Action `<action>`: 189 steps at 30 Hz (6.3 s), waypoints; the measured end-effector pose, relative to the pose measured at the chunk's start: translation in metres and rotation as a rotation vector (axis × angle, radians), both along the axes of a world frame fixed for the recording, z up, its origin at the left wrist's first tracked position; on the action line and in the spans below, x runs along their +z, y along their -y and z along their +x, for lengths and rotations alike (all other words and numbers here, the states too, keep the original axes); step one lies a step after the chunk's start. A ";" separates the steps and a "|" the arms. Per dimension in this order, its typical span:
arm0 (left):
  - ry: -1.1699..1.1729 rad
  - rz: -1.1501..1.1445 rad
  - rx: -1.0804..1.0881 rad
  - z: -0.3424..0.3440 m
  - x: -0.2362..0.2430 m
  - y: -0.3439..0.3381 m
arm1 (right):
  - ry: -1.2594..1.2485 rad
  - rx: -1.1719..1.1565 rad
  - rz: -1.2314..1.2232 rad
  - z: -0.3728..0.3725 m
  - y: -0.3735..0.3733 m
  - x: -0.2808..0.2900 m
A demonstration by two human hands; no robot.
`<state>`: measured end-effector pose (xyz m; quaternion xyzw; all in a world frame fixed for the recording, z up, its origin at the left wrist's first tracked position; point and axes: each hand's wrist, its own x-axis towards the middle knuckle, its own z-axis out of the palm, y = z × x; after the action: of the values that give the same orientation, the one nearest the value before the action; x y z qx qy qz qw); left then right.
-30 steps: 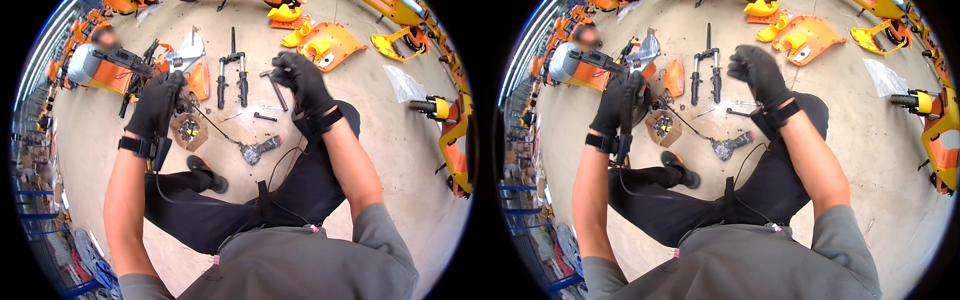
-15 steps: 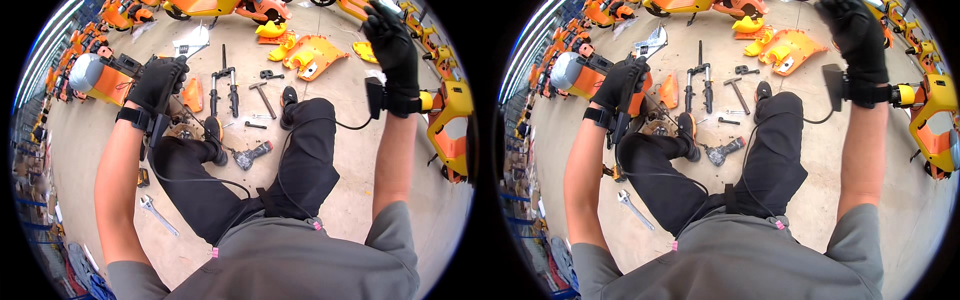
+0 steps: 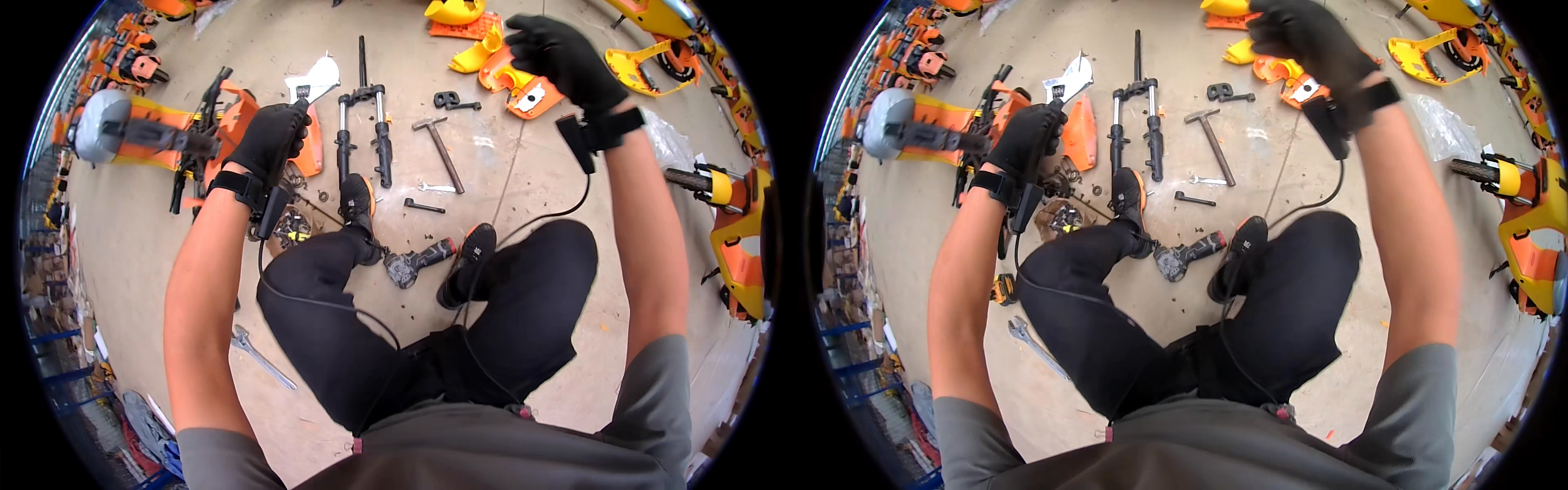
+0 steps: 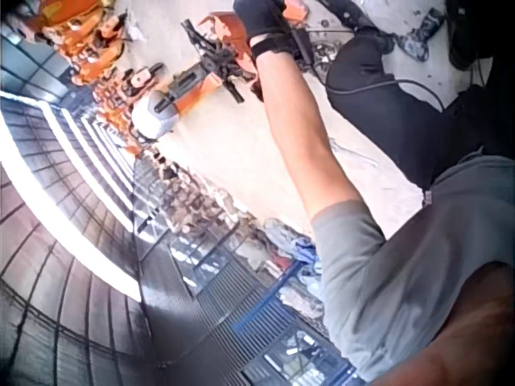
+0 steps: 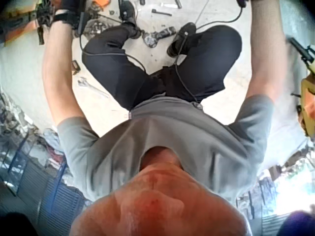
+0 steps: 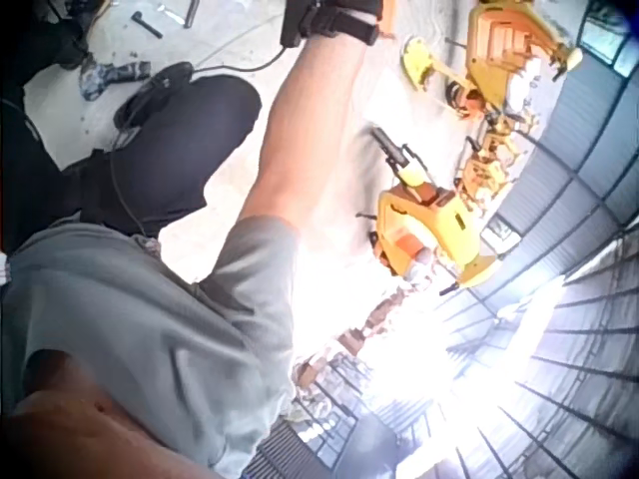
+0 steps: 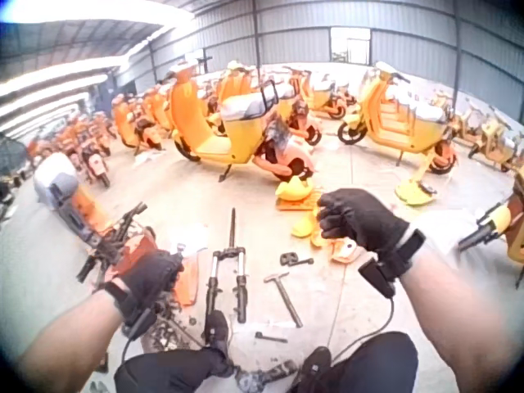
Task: The person uses a hammer to knock a metal component out of an orange plastic motorcycle fairing, then handles a small metal bracket and uses an adjustable wrench to attempt to straighten or bend it before hitting it with a hammer on the floor.
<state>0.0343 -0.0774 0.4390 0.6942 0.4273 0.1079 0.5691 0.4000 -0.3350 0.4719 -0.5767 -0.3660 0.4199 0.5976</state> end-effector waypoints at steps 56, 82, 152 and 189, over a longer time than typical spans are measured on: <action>-0.060 -0.636 0.217 0.143 -0.372 -0.173 | 0.535 -0.051 -1.012 -0.023 -0.132 -0.432; -0.081 -0.606 0.204 0.145 -0.374 -0.178 | 0.613 0.009 -0.975 -0.036 -0.133 -0.429; -0.347 -0.662 -0.242 0.190 -0.346 -0.049 | 0.751 -0.266 -0.904 -0.078 -0.111 -0.427; -0.402 -0.628 -0.466 0.232 -0.389 -0.041 | 0.852 -0.723 -1.048 -0.017 -0.013 -0.437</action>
<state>0.2666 -0.0360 0.0499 0.5726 0.3736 -0.2959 0.6671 0.3832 -0.3224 0.0351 -0.9807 -0.1063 0.0583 0.1535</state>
